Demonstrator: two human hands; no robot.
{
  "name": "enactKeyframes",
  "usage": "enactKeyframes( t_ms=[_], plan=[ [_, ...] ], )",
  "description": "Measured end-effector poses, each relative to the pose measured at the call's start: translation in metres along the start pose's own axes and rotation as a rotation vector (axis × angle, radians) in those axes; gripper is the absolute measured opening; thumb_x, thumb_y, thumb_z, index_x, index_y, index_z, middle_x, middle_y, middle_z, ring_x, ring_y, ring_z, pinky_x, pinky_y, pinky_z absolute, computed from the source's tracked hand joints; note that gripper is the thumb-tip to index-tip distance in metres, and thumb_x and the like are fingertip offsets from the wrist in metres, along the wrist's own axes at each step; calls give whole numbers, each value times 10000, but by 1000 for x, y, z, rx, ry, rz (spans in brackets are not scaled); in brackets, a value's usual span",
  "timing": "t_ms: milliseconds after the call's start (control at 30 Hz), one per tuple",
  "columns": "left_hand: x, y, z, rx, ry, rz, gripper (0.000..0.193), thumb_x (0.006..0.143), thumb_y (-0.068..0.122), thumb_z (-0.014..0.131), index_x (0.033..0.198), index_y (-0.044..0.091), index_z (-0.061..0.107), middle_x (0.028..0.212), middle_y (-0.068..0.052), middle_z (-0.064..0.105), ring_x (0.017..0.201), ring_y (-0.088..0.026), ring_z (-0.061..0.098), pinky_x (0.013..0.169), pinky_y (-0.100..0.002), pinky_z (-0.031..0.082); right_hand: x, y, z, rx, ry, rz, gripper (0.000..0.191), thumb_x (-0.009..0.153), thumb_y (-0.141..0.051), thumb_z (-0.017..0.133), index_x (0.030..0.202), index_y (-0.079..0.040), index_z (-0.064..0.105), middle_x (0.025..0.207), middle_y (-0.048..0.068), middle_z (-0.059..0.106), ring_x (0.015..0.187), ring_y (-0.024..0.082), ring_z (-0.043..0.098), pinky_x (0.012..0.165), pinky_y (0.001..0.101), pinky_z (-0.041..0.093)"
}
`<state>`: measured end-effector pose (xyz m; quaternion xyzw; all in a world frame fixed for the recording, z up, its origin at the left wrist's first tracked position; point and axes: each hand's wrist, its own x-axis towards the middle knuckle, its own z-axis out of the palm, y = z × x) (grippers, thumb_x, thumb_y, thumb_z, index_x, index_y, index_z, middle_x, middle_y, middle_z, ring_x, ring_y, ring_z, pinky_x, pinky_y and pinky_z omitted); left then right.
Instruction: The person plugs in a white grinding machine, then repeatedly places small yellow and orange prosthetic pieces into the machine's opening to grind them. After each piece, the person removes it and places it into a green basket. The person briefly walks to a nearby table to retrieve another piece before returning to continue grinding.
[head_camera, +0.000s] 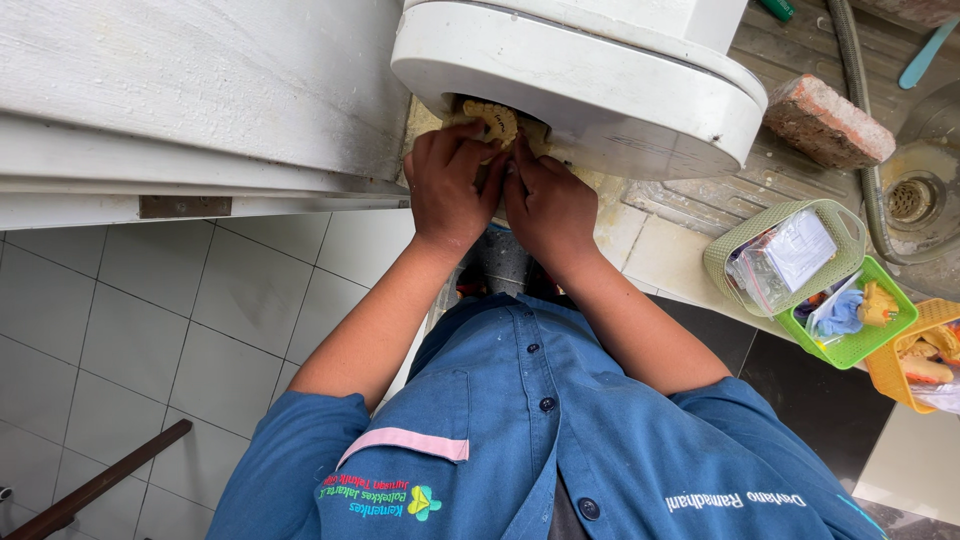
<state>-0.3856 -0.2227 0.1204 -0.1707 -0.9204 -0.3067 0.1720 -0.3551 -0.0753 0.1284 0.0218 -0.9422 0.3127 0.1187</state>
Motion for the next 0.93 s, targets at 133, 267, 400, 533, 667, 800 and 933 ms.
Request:
enactKeyframes(
  t_ms=[133, 267, 400, 533, 667, 800, 933],
  plan=[
    [2, 6, -3, 36, 79, 28, 135, 866, 202, 834, 964, 183, 743, 1478, -140, 512, 1287, -371, 463, 1102, -488, 369, -2, -3, -3, 58, 11, 21, 404, 1003, -200, 635, 1386, -76, 670, 885, 149, 706, 719, 311, 701, 631, 425, 565],
    [7, 5, -14, 26, -44, 13, 177, 829, 175, 830, 1001, 173, 789, 1461, -126, 566, 1224, -340, 514, 1078, -467, 406, -7, -5, -8, 94, -27, 47, 424, 971, -193, 648, 1375, -65, 668, 961, 154, 686, 726, 310, 698, 646, 419, 577],
    [6, 0, -31, -73, -84, 22, 205, 830, 82, 815, 1024, 146, 819, 1387, -130, 600, 1164, -332, 557, 1007, -423, 499, -11, -9, -10, 101, -15, 27, 457, 935, -208, 694, 1367, -58, 671, 979, 130, 664, 761, 296, 699, 656, 413, 573],
    [-2, 2, -36, -267, -119, -212, 161, 864, 10, 796, 995, 103, 774, 1115, -110, 639, 970, -252, 687, 828, -359, 606, -12, -16, -7, 140, 38, 62, 428, 951, -263, 755, 1330, -77, 685, 987, 97, 670, 798, 264, 711, 680, 390, 579],
    [-8, 0, -30, -352, 33, -201, 228, 890, -10, 796, 1095, 19, 698, 1082, -95, 676, 898, -218, 718, 783, -330, 615, -15, -17, -5, 153, 120, 17, 419, 955, -271, 799, 1307, -74, 687, 1063, 103, 689, 881, 242, 719, 732, 357, 591],
    [-8, -9, -10, -687, 97, -476, 241, 899, -23, 760, 1130, -4, 694, 1056, -80, 735, 884, -119, 753, 780, -263, 627, -26, -11, 9, 597, 21, 341, 410, 968, -206, 747, 1347, -64, 678, 1122, 108, 723, 738, 191, 693, 668, 319, 572],
    [-10, -23, 17, -913, 93, -589, 205, 933, -42, 777, 1133, -19, 739, 1045, -151, 770, 855, -130, 713, 764, -265, 590, -24, 9, 47, 1330, -14, 644, 483, 1037, -166, 744, 1434, 49, 570, 1215, 189, 739, 984, 246, 765, 847, 361, 634]
  ],
)
